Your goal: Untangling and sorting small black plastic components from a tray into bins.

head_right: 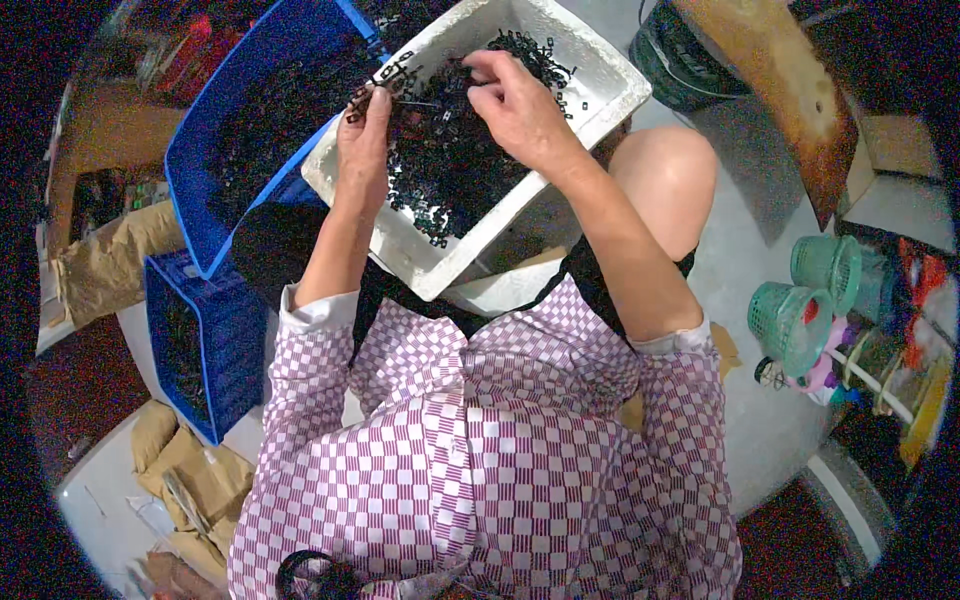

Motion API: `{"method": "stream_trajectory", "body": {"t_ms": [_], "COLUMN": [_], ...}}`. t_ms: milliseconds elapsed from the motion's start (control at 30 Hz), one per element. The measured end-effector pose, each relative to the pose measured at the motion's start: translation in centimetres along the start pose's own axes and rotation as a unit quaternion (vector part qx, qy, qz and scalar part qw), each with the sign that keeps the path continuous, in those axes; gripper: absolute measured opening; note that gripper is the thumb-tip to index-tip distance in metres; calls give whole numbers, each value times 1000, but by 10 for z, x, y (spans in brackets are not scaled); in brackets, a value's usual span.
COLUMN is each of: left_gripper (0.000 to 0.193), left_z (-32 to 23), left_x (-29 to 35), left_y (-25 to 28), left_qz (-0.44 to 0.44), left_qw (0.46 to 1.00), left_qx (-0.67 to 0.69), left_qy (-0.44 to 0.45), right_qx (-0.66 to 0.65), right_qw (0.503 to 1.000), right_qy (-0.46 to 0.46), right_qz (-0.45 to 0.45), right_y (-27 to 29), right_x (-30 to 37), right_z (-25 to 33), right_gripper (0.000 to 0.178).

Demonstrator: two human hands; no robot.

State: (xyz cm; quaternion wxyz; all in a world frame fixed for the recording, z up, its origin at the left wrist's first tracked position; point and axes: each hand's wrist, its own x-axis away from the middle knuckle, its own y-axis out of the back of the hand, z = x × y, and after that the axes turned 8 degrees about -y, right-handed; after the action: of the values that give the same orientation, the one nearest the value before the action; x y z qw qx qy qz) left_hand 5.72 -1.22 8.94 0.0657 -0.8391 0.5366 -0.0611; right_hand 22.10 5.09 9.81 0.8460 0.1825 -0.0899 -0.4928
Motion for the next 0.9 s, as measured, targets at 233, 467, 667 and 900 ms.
{"method": "stream_trajectory", "body": {"t_ms": [233, 467, 667, 900], "left_gripper": [20, 21, 24, 27], "left_z": [2, 4, 0, 2], "left_x": [10, 4, 3, 7], "left_y": [-5, 5, 13, 5], "left_qz": [14, -56, -57, -48], "left_qw": [998, 984, 967, 959], "left_qx": [18, 147, 203, 234], "left_qy": [-52, 89, 145, 150], "right_qx": [-127, -311, -377, -314], "right_qw": [971, 883, 870, 915], "right_qy": [-180, -307, -279, -227], "right_qz": [96, 172, 154, 114], "right_y": [-38, -36, -23, -22], "right_x": [5, -8, -6, -2], "right_z": [-17, -20, -9, -2], "right_gripper": [21, 23, 36, 47]}}
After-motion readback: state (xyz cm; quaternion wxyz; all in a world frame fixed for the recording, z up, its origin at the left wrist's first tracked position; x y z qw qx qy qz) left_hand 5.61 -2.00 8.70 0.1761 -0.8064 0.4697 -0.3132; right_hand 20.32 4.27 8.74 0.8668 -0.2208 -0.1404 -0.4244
